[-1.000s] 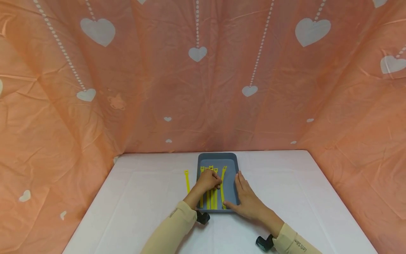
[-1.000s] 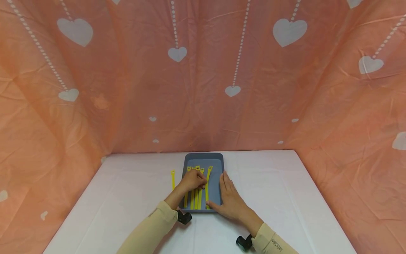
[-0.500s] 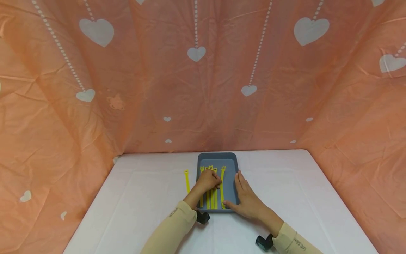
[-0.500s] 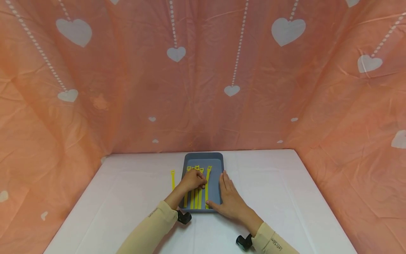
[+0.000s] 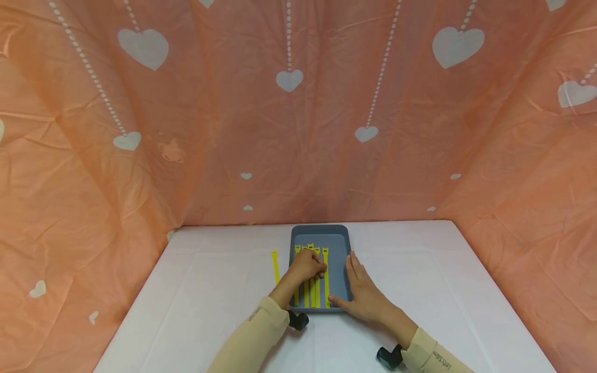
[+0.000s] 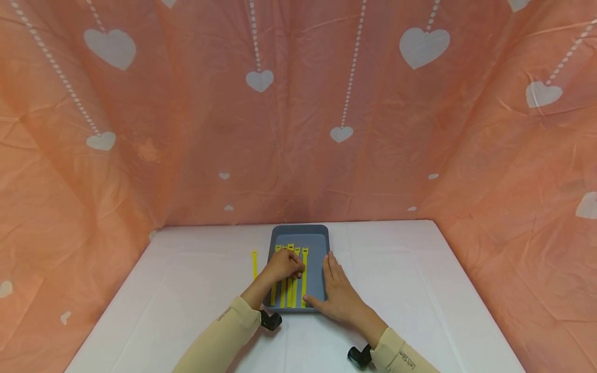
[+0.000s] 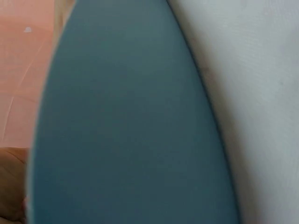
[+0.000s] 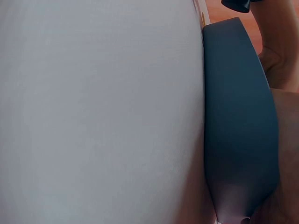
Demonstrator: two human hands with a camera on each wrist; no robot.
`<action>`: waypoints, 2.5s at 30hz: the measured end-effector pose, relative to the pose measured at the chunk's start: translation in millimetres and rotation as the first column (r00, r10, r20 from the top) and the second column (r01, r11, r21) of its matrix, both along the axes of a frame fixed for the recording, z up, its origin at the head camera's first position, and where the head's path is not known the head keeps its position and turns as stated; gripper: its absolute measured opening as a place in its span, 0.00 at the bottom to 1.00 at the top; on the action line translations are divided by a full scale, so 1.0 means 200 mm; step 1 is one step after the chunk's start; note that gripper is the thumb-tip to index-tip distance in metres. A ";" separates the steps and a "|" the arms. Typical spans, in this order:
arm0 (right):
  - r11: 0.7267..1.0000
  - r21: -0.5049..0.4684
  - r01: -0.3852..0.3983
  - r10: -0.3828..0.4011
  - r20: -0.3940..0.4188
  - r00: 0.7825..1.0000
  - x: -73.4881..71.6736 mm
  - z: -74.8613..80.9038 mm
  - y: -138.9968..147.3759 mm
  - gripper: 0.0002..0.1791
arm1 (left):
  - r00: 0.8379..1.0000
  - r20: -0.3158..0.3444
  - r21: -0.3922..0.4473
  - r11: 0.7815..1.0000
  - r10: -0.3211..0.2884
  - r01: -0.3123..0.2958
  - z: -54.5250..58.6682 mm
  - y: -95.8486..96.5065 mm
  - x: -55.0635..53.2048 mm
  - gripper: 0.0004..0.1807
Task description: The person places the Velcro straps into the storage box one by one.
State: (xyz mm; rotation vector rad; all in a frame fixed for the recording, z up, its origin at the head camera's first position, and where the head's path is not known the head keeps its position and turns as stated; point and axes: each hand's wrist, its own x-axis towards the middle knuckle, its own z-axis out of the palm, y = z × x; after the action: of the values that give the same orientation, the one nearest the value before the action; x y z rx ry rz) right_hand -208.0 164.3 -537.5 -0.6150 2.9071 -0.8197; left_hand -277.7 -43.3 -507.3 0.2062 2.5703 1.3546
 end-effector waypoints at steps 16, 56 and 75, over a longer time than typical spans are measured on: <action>1.000 0.004 0.010 -0.010 0.006 1.000 0.00 -0.01 0.00 0.67 | 0.997 -0.074 0.087 0.996 -0.030 0.036 0.06 -0.13 0.03 0.07; 1.000 0.017 -0.001 0.001 -0.002 1.000 0.01 0.01 -0.01 0.67 | 0.962 -0.075 0.122 0.960 0.264 -0.254 0.03 -0.63 0.05 0.07; 1.000 0.019 0.003 -0.003 -0.008 1.000 0.01 0.00 -0.01 0.67 | 0.954 -0.092 0.078 0.957 0.285 -0.278 -0.09 -0.63 0.06 0.08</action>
State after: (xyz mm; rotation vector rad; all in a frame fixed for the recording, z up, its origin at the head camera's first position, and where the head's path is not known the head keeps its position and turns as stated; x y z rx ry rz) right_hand -206.3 162.1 -536.8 -0.6144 2.9201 -0.7904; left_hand -266.1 -169.8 -524.6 -0.0889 2.7239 1.5628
